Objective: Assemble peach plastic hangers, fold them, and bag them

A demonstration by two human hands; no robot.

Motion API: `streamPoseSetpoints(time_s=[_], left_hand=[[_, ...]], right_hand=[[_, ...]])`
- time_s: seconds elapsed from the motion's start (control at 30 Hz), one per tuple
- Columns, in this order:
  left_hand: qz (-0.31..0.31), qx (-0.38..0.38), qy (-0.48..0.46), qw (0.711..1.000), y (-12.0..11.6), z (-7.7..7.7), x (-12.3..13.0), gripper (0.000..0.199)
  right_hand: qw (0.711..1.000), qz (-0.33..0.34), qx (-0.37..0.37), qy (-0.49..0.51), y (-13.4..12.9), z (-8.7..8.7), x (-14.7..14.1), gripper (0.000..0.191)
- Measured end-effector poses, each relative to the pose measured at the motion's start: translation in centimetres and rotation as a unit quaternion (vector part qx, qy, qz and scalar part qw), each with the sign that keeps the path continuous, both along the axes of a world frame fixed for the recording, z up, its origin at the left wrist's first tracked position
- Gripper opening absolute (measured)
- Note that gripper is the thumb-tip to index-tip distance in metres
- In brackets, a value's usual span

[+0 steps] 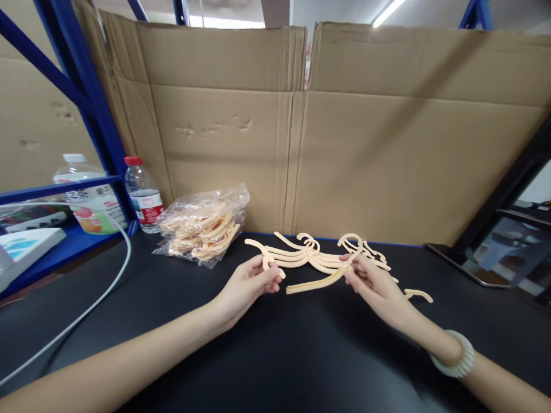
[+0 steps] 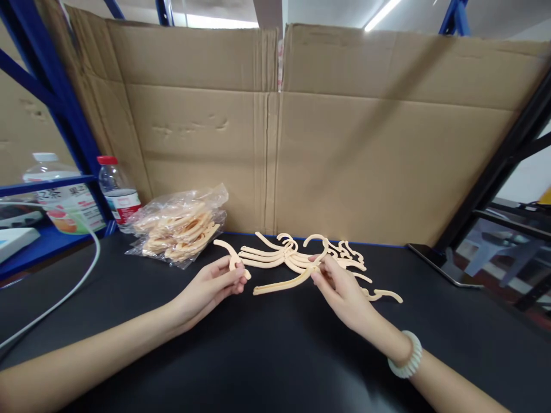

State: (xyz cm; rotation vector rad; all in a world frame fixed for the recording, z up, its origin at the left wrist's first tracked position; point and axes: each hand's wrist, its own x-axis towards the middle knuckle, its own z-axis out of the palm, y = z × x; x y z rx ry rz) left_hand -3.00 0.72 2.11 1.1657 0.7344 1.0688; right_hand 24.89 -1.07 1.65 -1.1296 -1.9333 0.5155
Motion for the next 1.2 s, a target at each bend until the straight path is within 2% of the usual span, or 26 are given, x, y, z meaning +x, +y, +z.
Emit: streamPoseSetpoints(time_s=[0.17, 0.37, 0.6, 0.8, 1.2], left_hand=[[0.01, -0.025, 0.005, 1.0, 0.0, -0.6, 0.1, 0.019], [-0.005, -0.002, -0.002, 1.0, 0.0, -0.6, 0.3, 0.022], [-0.068, -0.002, -0.013, 0.998, -0.4, -0.8, 0.2, 0.024], [-0.122, -0.042, -0.047, 0.99, -0.7, -0.7, 0.2, 0.025], [-0.174, -0.082, -0.066, 0.979, -1.1, 0.4, -0.1, 0.026]], right_hand=[[0.999, -0.025, 0.034, -0.001, -0.7, 0.1, 0.1, 0.018], [0.996, -0.059, 0.06, 0.018, -1.2, 0.1, 0.2, 0.023], [0.992, -0.044, 0.119, 0.024, -2.1, 0.5, -0.2, 0.017], [0.985, -0.049, 0.167, 0.011, -2.4, 0.6, -0.3, 0.011], [0.97, -0.034, 0.239, -0.016, -2.3, 0.6, -0.2, 0.007]])
